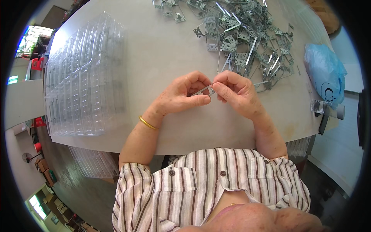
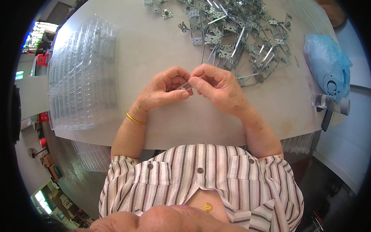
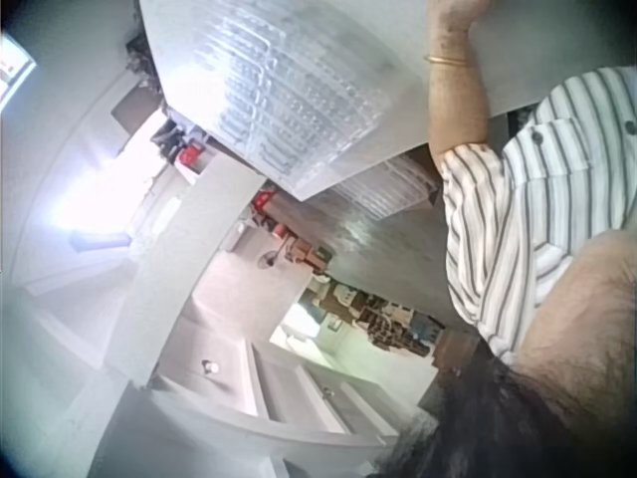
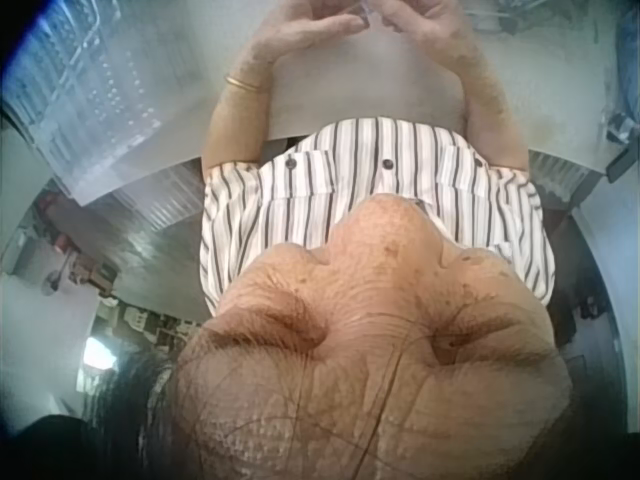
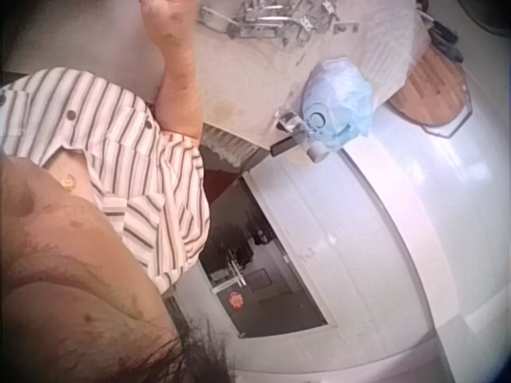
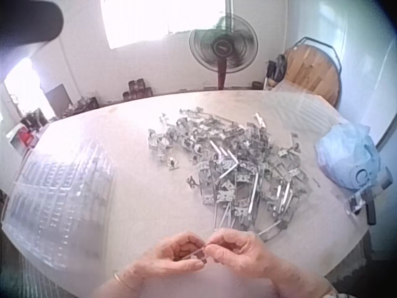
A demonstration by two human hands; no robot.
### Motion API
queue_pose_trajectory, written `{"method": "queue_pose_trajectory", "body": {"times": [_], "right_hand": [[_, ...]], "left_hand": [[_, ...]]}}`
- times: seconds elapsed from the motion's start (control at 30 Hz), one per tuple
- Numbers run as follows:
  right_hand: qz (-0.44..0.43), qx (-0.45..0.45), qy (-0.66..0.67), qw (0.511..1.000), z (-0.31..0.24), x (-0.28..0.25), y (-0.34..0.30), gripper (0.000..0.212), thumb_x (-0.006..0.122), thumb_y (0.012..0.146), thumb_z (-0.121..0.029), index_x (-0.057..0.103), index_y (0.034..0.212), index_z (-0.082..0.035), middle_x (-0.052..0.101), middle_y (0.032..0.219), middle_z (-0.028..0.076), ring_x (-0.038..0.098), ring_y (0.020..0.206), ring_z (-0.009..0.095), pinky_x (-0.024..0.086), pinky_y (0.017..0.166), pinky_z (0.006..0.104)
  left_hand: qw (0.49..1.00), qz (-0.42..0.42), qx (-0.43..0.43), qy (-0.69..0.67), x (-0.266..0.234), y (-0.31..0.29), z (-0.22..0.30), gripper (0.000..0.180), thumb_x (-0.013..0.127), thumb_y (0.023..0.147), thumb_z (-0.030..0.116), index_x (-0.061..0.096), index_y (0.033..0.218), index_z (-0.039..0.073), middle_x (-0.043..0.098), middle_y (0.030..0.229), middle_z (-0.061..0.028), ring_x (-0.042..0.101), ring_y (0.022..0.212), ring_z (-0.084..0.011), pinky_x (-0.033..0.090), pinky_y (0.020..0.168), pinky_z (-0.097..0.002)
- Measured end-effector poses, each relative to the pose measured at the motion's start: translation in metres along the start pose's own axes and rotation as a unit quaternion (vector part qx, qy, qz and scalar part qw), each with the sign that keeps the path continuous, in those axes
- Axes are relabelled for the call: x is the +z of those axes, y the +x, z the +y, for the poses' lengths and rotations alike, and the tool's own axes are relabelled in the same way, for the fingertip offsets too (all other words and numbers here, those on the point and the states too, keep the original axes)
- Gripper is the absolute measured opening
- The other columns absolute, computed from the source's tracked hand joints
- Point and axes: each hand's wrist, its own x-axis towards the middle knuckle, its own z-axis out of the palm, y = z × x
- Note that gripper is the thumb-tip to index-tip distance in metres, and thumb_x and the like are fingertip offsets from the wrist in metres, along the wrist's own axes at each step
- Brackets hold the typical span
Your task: The person assembles metal hardware pieces by connecting metal plates and wire brackets together by hand, then places the assembled pieces into compartments of a clear plastic tray.
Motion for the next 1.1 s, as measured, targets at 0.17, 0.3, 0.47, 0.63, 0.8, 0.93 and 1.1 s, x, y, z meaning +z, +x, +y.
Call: {"method": "queue_pose_trajectory", "body": {"times": [0.17, 0.3, 0.47, 0.63, 0.8, 0.93, 1.1], "right_hand": [[0.04, -0.057, -0.131, 0.989, 0.001, -0.004, 0.0, 0.009, 0.066, 0.096, -0.011, 0.065, 0.095, -0.003, 0.059, 0.083, -0.002, 0.055, 0.071, 0.003, 0.045, 0.062, 0.0199], [0.074, -0.032, -0.053, 0.995, 0.0, 0.004, -0.002, 0.009, 0.066, 0.096, -0.01, 0.065, 0.094, -0.002, 0.059, 0.083, -0.002, 0.049, 0.066, 0.002, 0.041, 0.058, 0.0193], [0.084, -0.024, -0.03, 0.996, 0.002, 0.003, -0.002, 0.01, 0.063, 0.099, -0.012, 0.062, 0.095, -0.003, 0.059, 0.079, -0.002, 0.05, 0.064, 0.001, 0.039, 0.054, 0.0186], [0.121, 0.002, 0.087, 0.989, -0.008, -0.002, 0.0, 0.009, 0.058, 0.102, -0.014, 0.059, 0.102, -0.005, 0.061, 0.076, -0.002, 0.053, 0.06, 0.002, 0.04, 0.05, 0.0193], [0.084, 0.038, 0.043, 0.995, -0.008, 0.003, -0.001, 0.011, 0.058, 0.103, -0.013, 0.059, 0.109, -0.003, 0.064, 0.083, 0.002, 0.058, 0.062, 0.005, 0.046, 0.051, 0.0202], [0.066, 0.046, 0.035, 0.996, -0.005, 0.005, -0.001, 0.014, 0.058, 0.102, -0.011, 0.059, 0.112, -0.002, 0.065, 0.087, 0.003, 0.062, 0.066, 0.006, 0.051, 0.055, 0.0211], [0.06, 0.042, 0.028, 0.997, -0.006, 0.005, -0.001, 0.013, 0.059, 0.101, -0.008, 0.06, 0.111, -0.001, 0.065, 0.089, 0.002, 0.063, 0.067, 0.007, 0.052, 0.056, 0.0217]], "left_hand": [[0.999, -0.013, 0.009, 0.03, 0.002, -0.002, 0.0, 0.044, 0.078, 0.087, 0.021, 0.057, 0.119, 0.0, 0.066, 0.1, -0.0042, 0.06, 0.094, -0.0098, 0.049, 0.082, -0.0256], [1.0, -0.025, 0.002, 0.016, 0.002, -0.002, -0.001, 0.043, 0.078, 0.087, 0.021, 0.057, 0.119, 0.0, 0.065, 0.1, -0.0044, 0.059, 0.093, -0.0092, 0.049, 0.082, -0.025], [0.995, -0.07, 0.002, 0.072, 0.002, -0.003, 0.004, 0.042, 0.076, 0.089, 0.02, 0.057, 0.121, 0.0, 0.066, 0.099, -0.0048, 0.06, 0.093, -0.0094, 0.049, 0.08, -0.0249], [0.998, -0.062, 0.003, 0.008, 0.002, -0.005, 0.005, 0.046, 0.074, 0.09, 0.024, 0.058, 0.125, -0.001, 0.068, 0.104, -0.0093, 0.062, 0.091, -0.0113, 0.05, 0.076, -0.0228], [0.995, 0.011, 0.044, -0.089, -0.009, -0.003, 0.002, 0.045, 0.065, 0.095, 0.031, 0.057, 0.125, -0.001, 0.07, 0.095, -0.0153, 0.05, 0.059, -0.0077, 0.04, 0.056, -0.0201], [0.99, 0.008, 0.061, -0.124, -0.012, 0.0, 0.001, 0.043, 0.064, 0.096, 0.028, 0.055, 0.126, -0.002, 0.069, 0.095, -0.0161, 0.051, 0.059, -0.0086, 0.041, 0.057, -0.0204], [0.994, 0.014, 0.05, -0.1, -0.011, -0.001, 0.001, 0.043, 0.064, 0.096, 0.028, 0.054, 0.126, -0.002, 0.069, 0.095, -0.016, 0.052, 0.059, -0.0086, 0.042, 0.057, -0.021]]}}
